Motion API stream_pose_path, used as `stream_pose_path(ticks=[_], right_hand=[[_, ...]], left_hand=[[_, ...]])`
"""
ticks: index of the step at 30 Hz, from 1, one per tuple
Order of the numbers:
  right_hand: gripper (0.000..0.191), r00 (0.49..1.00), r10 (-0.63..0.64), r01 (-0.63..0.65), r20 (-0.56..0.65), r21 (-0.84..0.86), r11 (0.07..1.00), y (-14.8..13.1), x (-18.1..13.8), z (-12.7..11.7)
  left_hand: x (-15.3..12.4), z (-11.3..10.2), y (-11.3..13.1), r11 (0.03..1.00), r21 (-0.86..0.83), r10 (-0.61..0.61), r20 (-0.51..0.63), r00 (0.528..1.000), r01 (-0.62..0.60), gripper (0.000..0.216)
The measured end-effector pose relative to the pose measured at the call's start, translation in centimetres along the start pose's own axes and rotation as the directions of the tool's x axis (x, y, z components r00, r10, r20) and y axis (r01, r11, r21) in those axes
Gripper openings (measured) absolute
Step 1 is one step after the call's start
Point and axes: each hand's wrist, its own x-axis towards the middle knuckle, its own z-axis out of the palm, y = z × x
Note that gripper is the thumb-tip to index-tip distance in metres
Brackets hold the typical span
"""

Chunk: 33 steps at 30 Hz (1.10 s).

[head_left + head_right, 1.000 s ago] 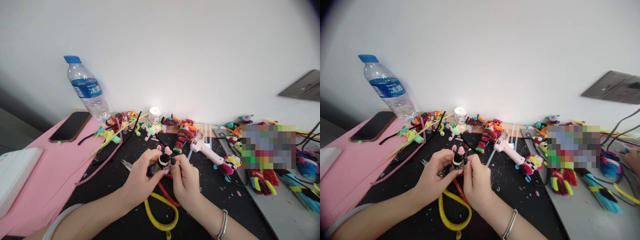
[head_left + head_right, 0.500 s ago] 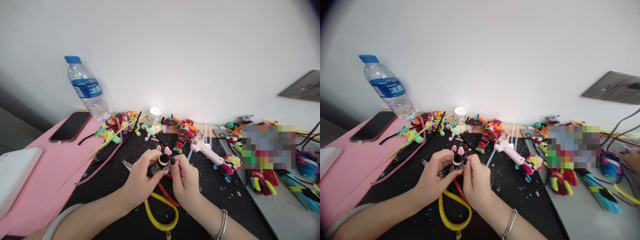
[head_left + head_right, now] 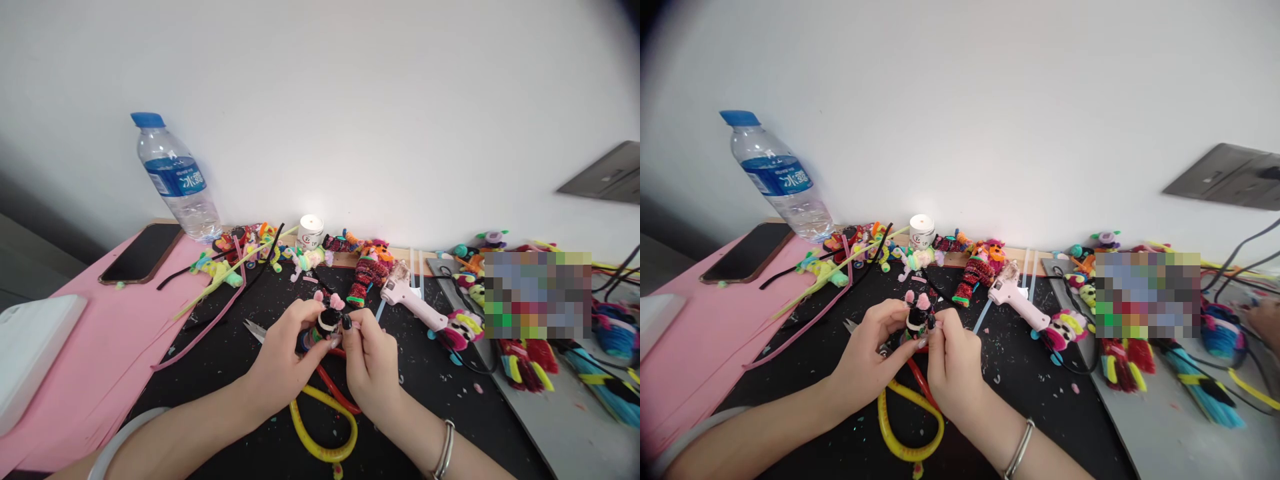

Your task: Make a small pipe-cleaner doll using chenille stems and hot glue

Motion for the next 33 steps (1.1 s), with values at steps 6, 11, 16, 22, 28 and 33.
stream_pose_path(ticks=[6,11,16,22,28,33], right_hand=[[0.015,1.000,0.021,-0.022,0.014,0.034,0.999,0.3,0.2,-0.3],[0.015,0.999,0.016,-0.014,0.041,-0.057,0.998,0.7,0.4,-0.8],[0.015,0.996,0.046,-0.042,0.080,-0.054,0.998,0.9,0.4,-0.8],[0.017,0.995,0.004,0.003,0.099,-0.067,0.998,1.2,0.4,-0.8],[0.013,0.990,-0.078,0.091,0.114,-0.111,0.990,1.3,0.4,-0.9],[0.014,0.988,-0.099,0.108,0.118,-0.069,0.992,1.5,0.6,-1.4]], left_hand=[[0.1,0.0,0.0,0.998,-0.041,-0.052,-0.020,0.998,0.052,0.040],[0.2,0.0,-0.2,0.991,-0.083,-0.106,-0.036,0.994,0.103,0.043],[0.2,-0.1,-0.2,0.992,-0.076,-0.106,-0.038,0.994,0.103,0.043],[0.1,-0.1,-0.3,0.993,-0.061,-0.100,-0.039,0.994,0.098,0.043],[0.1,-0.2,-0.3,0.994,-0.059,-0.096,-0.023,0.995,0.095,0.043],[0.3,-0.1,-0.1,0.995,-0.070,-0.066,-0.015,0.998,0.065,0.040]])
